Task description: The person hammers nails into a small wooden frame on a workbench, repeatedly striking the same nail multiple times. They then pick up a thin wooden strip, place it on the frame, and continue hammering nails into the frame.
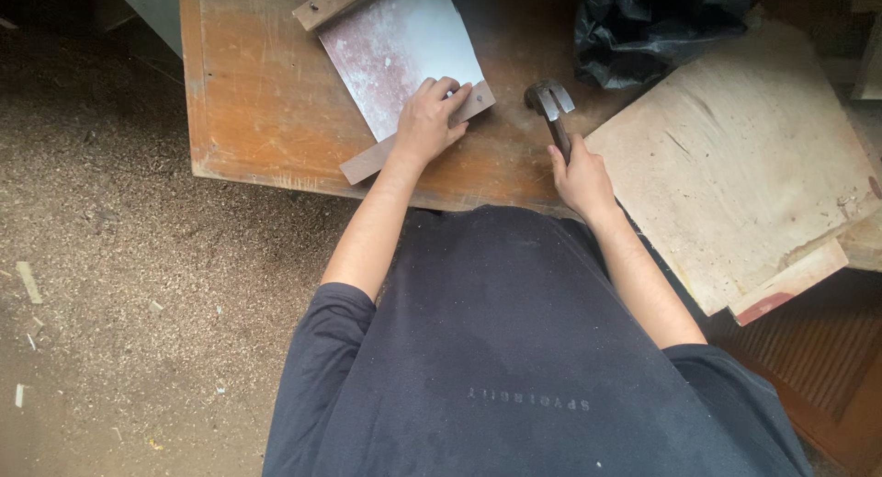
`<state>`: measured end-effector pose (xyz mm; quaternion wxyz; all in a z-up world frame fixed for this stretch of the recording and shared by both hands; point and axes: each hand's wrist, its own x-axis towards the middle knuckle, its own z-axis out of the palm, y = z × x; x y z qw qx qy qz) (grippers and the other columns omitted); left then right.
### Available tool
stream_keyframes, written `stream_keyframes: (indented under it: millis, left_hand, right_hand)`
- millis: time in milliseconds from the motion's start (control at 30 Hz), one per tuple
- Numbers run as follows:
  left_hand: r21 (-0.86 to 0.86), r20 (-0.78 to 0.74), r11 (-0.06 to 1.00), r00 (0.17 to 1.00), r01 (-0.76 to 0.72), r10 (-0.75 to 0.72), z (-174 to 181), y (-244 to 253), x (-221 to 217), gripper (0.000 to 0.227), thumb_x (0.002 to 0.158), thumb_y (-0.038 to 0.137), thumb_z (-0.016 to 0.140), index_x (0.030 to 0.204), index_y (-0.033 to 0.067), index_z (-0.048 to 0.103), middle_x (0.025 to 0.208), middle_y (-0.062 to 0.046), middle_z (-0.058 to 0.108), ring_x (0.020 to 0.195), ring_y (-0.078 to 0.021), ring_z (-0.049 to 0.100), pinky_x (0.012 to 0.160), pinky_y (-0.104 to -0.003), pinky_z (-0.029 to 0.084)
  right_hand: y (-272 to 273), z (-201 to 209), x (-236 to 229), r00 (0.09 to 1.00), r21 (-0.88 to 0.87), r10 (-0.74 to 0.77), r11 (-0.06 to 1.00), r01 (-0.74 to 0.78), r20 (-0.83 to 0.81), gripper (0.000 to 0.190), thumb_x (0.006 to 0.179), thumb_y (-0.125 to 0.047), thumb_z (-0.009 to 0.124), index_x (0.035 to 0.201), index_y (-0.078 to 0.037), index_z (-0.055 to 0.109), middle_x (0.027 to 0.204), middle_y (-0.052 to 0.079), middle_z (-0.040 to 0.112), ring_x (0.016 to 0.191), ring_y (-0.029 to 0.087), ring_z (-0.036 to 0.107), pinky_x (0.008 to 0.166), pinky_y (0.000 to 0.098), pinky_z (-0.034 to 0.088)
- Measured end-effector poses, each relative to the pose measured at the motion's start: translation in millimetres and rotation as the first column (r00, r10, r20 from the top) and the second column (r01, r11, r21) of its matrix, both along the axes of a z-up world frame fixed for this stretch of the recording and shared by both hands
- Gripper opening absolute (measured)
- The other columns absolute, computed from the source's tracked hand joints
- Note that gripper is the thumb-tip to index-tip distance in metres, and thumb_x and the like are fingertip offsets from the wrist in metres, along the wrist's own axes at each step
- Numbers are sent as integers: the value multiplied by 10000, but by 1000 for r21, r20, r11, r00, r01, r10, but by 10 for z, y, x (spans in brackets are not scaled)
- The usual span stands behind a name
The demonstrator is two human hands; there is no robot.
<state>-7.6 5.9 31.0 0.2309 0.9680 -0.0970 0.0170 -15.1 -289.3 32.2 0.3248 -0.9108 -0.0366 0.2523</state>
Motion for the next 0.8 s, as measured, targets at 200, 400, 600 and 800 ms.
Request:
stream_keyframes:
  millis: [200,400,600,800]
  left_hand:
    - [70,24,995,997,-68,67,-72,-120,-80,633,680,135,891,1287,112,713,1134,-38,637,956,-253,590,820,-372,553]
    - [90,132,991,988,-98,86,-133,-153,-156,627,709,113,865,1311,111,692,1163,-25,628,949,-256,576,817,-385,539]
    - [42,161,994,982,-102,94,-168,-135,-176,675,708,116,861,1351,117,656,1175,-38,621,969,-284,575,848,-411,528]
    - [34,119,991,985,-133,128,-222,-176,-175,684,701,112,865,1351,124,653,1152,-62,612,999,-300,574,843,-439,514]
  right_hand:
    - [-11,-74,-35,1000,-15,13,1000,-13,-7,341,1070,-340,568,1214,-32,546,811,318,683,830,525,685,727,582,520]
    - [-55,-225,-92,998,16,35,999,-36,58,341,1077,-337,577,1207,-26,526,822,319,683,829,528,681,714,573,525]
    - [-65,-346,-120,990,25,43,999,-47,132,356,1058,-321,602,1236,-21,530,852,343,679,849,555,657,728,595,508]
    - [-104,-422,-153,974,34,24,999,-33,226,331,1053,-300,640,1209,-20,556,901,317,685,886,536,663,755,584,516]
